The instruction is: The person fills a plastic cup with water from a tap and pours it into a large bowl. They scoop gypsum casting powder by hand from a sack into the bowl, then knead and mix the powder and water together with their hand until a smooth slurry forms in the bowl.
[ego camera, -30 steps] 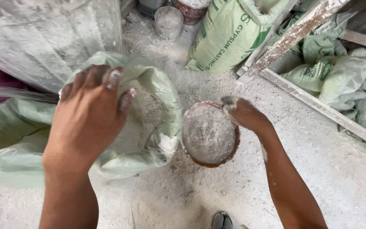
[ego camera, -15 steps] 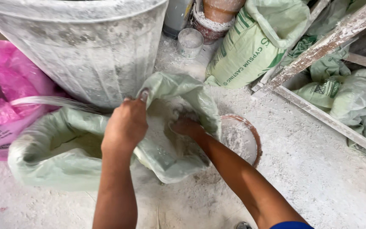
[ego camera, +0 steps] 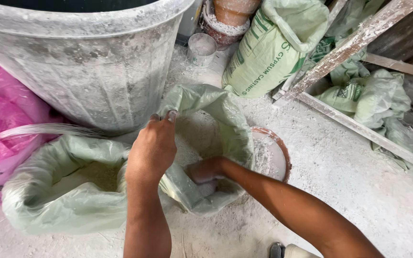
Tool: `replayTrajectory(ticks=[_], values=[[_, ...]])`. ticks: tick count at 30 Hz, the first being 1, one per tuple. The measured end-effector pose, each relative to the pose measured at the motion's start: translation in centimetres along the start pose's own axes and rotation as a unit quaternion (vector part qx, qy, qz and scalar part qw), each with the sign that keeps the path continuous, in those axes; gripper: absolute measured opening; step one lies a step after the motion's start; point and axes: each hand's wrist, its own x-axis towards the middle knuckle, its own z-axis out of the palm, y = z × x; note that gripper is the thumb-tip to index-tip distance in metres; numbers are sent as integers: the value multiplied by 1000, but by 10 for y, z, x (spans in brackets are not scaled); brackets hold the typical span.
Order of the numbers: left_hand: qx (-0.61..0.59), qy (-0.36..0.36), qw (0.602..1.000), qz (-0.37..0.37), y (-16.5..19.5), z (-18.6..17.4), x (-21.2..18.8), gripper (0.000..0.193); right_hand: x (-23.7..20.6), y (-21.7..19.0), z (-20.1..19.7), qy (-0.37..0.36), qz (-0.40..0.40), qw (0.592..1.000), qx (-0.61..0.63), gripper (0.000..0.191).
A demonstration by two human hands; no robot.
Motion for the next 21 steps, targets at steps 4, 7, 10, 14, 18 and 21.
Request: replayTrajectory(ticks=[4, 7, 10, 14, 18, 21], values=[[29, -59, 997, -34, -1, -13, 4, 24, -4, 4, -25, 30, -16, 976, 215, 56], [0, -22, 1000, -3, -1, -26, 1, 39, -7, 10, -26, 64, -50, 945, 318, 55], [33, -17, 998, -44, 10, -31, -1, 28, -3, 14, -9, 105, -112, 915, 373, 54], [33, 43, 998, 31, 26, -33, -3, 36, 12, 19, 9, 163, -190, 889, 384, 53], [68, 62, 993, 72, 39, -26, -3, 39, 18, 16, 11, 216, -264, 874, 344, 52], [89, 57, 991, 87, 52, -17, -4, 42, 3, 7, 3, 245, -320, 862, 307, 52]])
